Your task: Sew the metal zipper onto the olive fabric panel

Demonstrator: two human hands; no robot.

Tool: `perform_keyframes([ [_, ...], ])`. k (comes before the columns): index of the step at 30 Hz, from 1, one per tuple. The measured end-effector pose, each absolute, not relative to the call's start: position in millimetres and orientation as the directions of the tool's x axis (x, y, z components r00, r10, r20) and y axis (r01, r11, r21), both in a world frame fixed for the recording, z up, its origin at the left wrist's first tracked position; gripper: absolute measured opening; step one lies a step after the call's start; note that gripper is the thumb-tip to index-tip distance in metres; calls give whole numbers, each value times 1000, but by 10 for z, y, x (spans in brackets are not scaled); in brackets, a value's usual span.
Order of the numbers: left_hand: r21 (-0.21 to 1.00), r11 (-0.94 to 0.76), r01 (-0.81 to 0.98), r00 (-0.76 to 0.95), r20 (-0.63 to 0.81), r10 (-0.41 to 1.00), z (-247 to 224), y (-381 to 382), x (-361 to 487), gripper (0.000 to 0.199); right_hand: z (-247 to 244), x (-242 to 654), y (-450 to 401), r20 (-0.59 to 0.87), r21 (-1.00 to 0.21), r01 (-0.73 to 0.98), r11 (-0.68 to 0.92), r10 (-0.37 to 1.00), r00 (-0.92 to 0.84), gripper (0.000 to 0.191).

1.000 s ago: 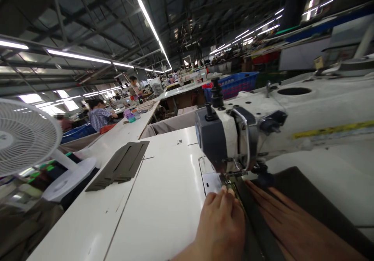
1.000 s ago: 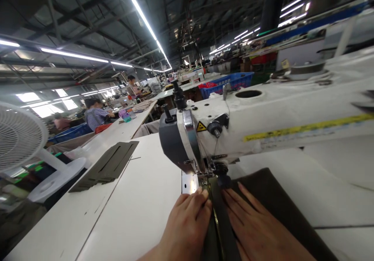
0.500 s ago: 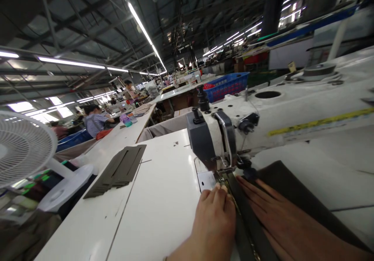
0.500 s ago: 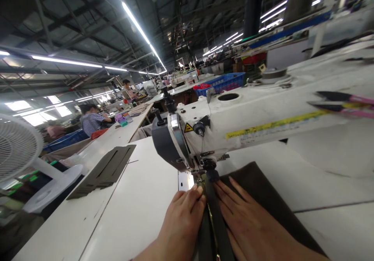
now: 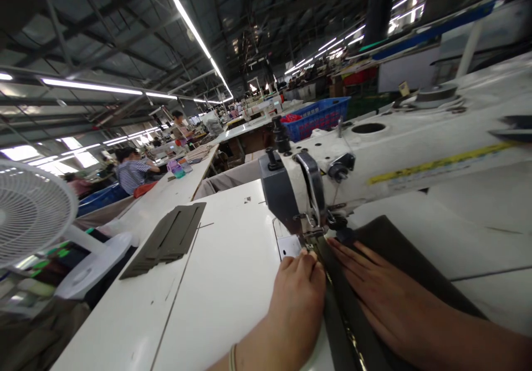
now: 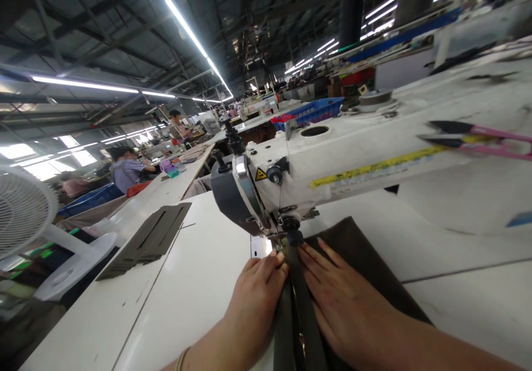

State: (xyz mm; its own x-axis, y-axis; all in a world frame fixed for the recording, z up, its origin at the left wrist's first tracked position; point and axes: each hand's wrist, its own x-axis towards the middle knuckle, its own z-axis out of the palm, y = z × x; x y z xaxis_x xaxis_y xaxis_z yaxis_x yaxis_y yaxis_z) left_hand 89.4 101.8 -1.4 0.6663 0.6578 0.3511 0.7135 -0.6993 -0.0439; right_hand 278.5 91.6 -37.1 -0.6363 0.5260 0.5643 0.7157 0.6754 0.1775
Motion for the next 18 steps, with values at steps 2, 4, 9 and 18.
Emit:
perform_keyframes([
  [2, -35, -691, 722, 662, 325, 675, 11, 1035, 897, 14, -356, 2776, 940, 575, 176, 710, 682, 514, -636, 55],
  [4, -23, -681, 732, 656, 296, 695, 24, 1059, 899, 12, -347, 2771, 984, 576, 170, 707, 687, 513, -637, 56],
  [9, 27, -666, 745, 635, 278, 721, 23, 1123, 899, 13, -237, 2798, 1041, 577, 101, 691, 715, 524, -626, 54],
  [18, 121, -775, 620, 702, 357, 617, 31, 881, 706, 27, -125, 2734, 265, 708, 255, 593, 764, 270, -652, 32],
])
